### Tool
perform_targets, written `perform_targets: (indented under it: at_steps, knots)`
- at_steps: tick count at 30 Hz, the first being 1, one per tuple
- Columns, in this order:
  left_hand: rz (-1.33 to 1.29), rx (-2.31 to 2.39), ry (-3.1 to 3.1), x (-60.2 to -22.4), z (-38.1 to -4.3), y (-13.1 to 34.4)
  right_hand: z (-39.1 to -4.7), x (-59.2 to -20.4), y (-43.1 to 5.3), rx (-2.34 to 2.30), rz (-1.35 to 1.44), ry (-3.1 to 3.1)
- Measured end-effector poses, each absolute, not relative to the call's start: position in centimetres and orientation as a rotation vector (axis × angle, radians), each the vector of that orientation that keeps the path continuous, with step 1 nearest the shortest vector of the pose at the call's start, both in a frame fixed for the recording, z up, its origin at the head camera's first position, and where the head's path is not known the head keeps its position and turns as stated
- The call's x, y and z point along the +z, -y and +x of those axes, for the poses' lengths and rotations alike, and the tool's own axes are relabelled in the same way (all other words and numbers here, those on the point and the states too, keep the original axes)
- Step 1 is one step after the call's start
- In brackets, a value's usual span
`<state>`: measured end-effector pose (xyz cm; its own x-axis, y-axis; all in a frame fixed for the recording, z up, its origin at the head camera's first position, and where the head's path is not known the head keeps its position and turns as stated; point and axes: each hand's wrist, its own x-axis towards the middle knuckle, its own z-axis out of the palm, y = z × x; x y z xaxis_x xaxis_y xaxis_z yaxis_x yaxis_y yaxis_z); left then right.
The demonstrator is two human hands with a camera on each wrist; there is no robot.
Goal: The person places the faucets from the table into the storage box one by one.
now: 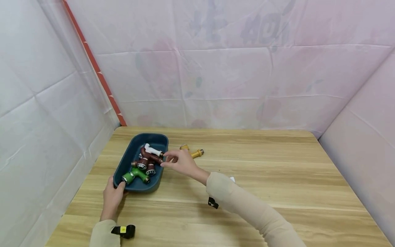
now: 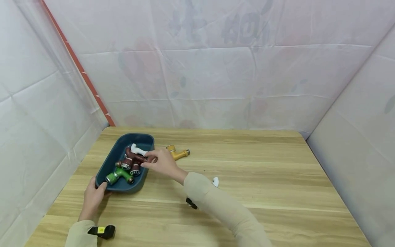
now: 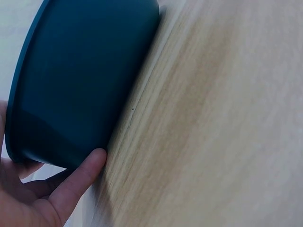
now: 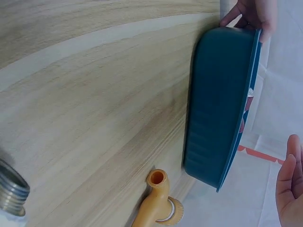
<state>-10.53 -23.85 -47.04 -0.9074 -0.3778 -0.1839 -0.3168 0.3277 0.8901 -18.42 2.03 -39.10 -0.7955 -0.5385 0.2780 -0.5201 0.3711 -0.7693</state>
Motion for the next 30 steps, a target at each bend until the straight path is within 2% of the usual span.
perform_targets:
  at_steps: [30]
  knots:
    - [0.649,-1.677,2.514,-47.1,-10.6,23.7,-17.2,-39.1,-6.0,-1.433,-1.047,-2.570]
